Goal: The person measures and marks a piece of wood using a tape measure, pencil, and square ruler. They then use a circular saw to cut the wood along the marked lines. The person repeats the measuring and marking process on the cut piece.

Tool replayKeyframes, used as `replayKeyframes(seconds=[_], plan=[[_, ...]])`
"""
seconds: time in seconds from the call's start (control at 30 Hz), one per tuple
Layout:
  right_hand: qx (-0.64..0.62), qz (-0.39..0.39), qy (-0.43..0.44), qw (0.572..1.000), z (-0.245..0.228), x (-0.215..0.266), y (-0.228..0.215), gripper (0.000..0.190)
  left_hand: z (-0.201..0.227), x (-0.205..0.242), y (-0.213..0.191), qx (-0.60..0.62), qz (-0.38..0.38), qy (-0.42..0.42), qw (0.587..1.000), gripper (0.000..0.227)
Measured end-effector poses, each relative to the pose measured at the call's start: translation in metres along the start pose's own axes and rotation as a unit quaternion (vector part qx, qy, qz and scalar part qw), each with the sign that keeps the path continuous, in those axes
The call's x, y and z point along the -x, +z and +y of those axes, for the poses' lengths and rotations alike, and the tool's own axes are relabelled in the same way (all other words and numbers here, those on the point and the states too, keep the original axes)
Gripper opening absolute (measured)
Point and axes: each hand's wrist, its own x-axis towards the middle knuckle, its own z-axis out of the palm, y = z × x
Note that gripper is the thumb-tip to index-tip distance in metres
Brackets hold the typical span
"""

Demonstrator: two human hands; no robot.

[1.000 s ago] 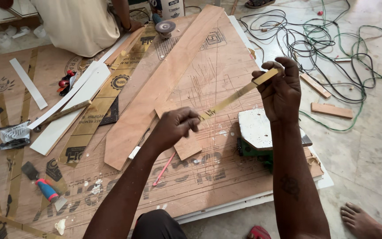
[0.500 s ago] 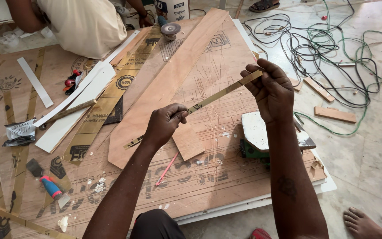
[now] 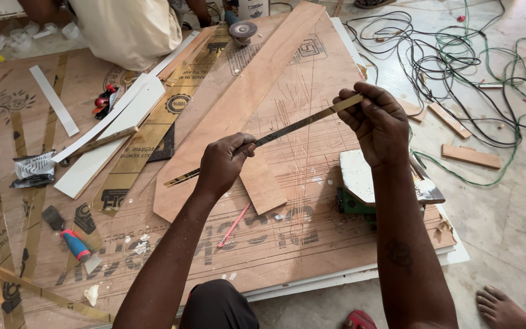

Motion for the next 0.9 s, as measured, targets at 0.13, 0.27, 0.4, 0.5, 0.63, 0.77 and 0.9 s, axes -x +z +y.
replayKeyframes(seconds=[0.13, 0.27, 0.4, 0.5, 0.63, 0.77, 0.9], plan=[[0.015, -0.002, 0.003, 1.000, 0.005, 0.001, -0.002, 0.029, -0.006, 0.003, -0.001, -0.005, -0.004, -0.004, 1.000, 0.016], [0.047, -0.013, 0.008, 0.999, 0.010, 0.001, -0.004, 0.028, -0.022, 0.001, 0.000, 0.010, -0.018, -0.004, 1.000, 0.018], [0.191, 0.063, 0.036, 0.979, 0.020, -0.002, -0.003, 0.023, -0.046, -0.002, 0.002, 0.058, -0.054, -0.027, 0.997, 0.021], [0.271, 0.110, 0.065, 0.954, 0.037, 0.001, -0.003, 0.022, -0.065, 0.004, 0.001, 0.071, -0.076, -0.068, 0.992, 0.020], [0.290, 0.119, 0.094, 0.945, 0.069, -0.002, -0.003, 0.021, -0.082, 0.018, -0.003, 0.077, -0.033, -0.128, 0.988, 0.020], [0.303, 0.139, 0.124, 0.935, 0.111, -0.011, -0.018, 0.026, -0.108, 0.033, -0.010, 0.009, 0.033, -0.154, 0.987, 0.018], [0.391, 0.140, 0.134, 0.900, 0.181, -0.017, -0.051, 0.044, -0.154, 0.048, -0.011, -0.127, 0.113, -0.167, 0.971, 0.020]])
